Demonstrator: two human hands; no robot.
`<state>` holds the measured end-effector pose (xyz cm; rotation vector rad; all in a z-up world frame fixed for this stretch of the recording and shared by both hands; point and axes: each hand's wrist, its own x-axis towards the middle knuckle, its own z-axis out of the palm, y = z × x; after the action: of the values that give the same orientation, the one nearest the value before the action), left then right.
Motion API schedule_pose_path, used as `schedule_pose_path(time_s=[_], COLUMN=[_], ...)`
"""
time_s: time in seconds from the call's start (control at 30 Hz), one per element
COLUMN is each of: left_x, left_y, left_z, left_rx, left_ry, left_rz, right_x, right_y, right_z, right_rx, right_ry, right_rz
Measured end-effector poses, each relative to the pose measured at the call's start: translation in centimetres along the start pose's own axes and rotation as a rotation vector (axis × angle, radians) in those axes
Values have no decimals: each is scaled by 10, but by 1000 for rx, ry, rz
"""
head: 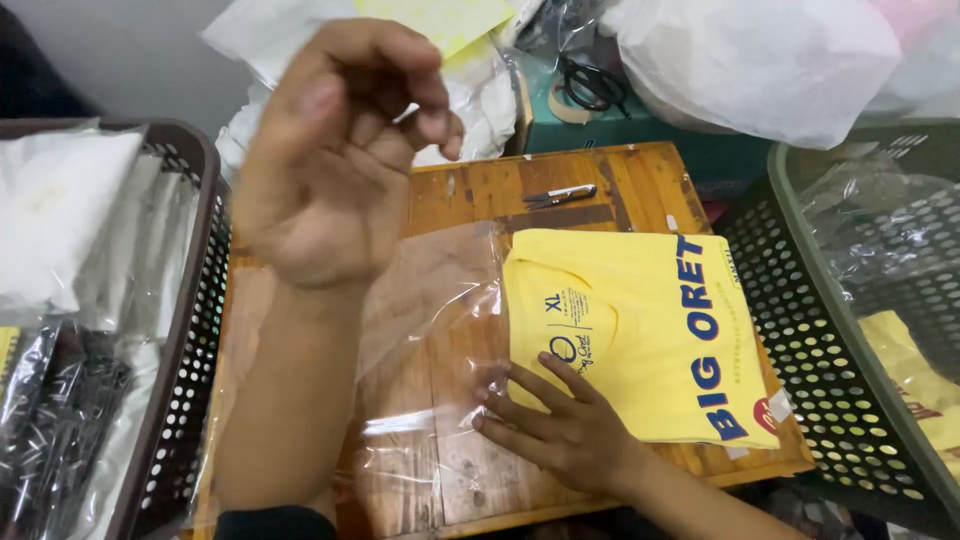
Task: The person folds a yellow t-shirt and places it into a clear plastic bag on a wooden table. They smooth the shirt inside the bag, then cut a piece of tape with scissors and write on it with a pencil before placing the tape on the package.
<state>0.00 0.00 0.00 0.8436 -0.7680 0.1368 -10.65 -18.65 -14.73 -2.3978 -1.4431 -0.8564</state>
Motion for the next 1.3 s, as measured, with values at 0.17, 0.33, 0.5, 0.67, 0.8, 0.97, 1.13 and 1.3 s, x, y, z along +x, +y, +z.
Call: schedule_pose_path(time_s=[0.17, 0.33, 0.5, 0.67, 0.8, 0.97, 1.13, 1.3], left_x=[4, -49, -112, -149, -142, -162, -205, -234], left_y=[47, 11, -28, -31, -42, -98, -103, -109], left_z=[2, -17, -62, -99, -63, 14, 29, 48], left_rx=[489, 1213, 1610, 1823, 1853, 1517, 1269, 1506], left_ry=[-324, -688, -700, -572, -369, -453, -708, -855], left_rz=[-11, -494, -1381, -1011, -350, -2, -183, -144], right_x=[-1, 39, 49, 6, -63, -102, -153, -156], right_y=[7, 6, 15, 85, 137, 123, 100, 95], right_z=[18, 18, 9, -22, -39, -43, -37, -49], right_rx=[-21, 2, 562, 500, 39, -70, -25, 17], right_ry=[-34, -32, -493, -574, -654, -694, -642, -718], right_rz=[77, 96, -49, 469, 936, 883, 850, 810])
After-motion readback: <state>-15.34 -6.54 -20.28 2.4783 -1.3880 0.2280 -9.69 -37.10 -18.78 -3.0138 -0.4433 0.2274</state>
